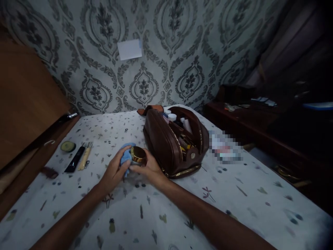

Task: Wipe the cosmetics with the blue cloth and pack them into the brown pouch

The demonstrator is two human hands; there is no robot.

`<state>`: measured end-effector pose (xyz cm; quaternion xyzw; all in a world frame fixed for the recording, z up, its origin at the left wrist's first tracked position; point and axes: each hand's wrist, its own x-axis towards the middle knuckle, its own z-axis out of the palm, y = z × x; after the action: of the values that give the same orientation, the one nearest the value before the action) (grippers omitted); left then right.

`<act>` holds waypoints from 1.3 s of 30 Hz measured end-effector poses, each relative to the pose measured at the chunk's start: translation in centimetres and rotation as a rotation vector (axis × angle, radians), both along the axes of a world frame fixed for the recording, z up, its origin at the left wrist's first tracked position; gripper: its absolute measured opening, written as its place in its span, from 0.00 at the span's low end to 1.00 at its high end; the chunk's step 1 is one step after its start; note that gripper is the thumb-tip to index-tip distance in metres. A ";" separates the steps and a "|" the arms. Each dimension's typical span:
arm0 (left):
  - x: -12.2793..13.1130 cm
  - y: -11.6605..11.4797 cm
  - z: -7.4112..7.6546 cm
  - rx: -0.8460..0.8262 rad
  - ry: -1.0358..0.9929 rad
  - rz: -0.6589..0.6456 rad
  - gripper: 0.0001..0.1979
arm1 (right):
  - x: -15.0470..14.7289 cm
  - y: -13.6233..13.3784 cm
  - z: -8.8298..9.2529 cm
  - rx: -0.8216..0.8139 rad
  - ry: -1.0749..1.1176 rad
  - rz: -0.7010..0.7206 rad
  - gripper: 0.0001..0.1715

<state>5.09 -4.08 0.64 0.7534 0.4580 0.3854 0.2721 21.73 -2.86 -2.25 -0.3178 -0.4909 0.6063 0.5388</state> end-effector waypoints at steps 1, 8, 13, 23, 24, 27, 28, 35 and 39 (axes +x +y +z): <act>0.0 0.1 -0.2 0.012 0.013 -0.025 0.26 | 0.0 0.1 -0.2 0.001 0.008 0.011 0.38; -0.1 0.2 -0.3 0.047 0.010 -0.016 0.22 | 1.0 -0.8 0.1 0.065 -0.193 0.092 0.47; -0.5 0.3 -0.4 0.081 0.002 -0.013 0.20 | 1.3 -0.7 0.2 0.093 -0.274 0.090 0.40; -0.7 0.5 0.0 0.054 -0.083 0.094 0.18 | 1.0 0.0 0.1 0.057 -0.294 -0.020 0.35; -0.8 0.5 0.4 0.036 -0.110 0.147 0.19 | 0.9 0.0 0.1 0.049 -0.287 -0.021 0.33; -1.3 0.5 0.9 0.032 -0.162 0.226 0.24 | 0.7 -0.1 0.0 0.033 -0.271 -0.035 0.26; -1.4 0.4 0.9 0.064 -0.150 0.196 0.25 | 0.6 -0.2 0.0 0.023 -0.259 -0.035 0.25; -0.5 -0.2 -1.0 0.174 0.255 -0.007 0.26 | 0.8 -0.4 0.4 0.044 -0.275 0.016 0.20; -0.6 0.5 -1.0 0.107 0.156 -0.030 0.25 | 1.0 -0.3 0.5 0.098 -0.284 0.036 0.22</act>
<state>4.45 -3.63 -0.37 0.8014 0.4454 0.3451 0.2007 22.75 -3.14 -1.78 -0.3648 -0.5968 0.5403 0.4678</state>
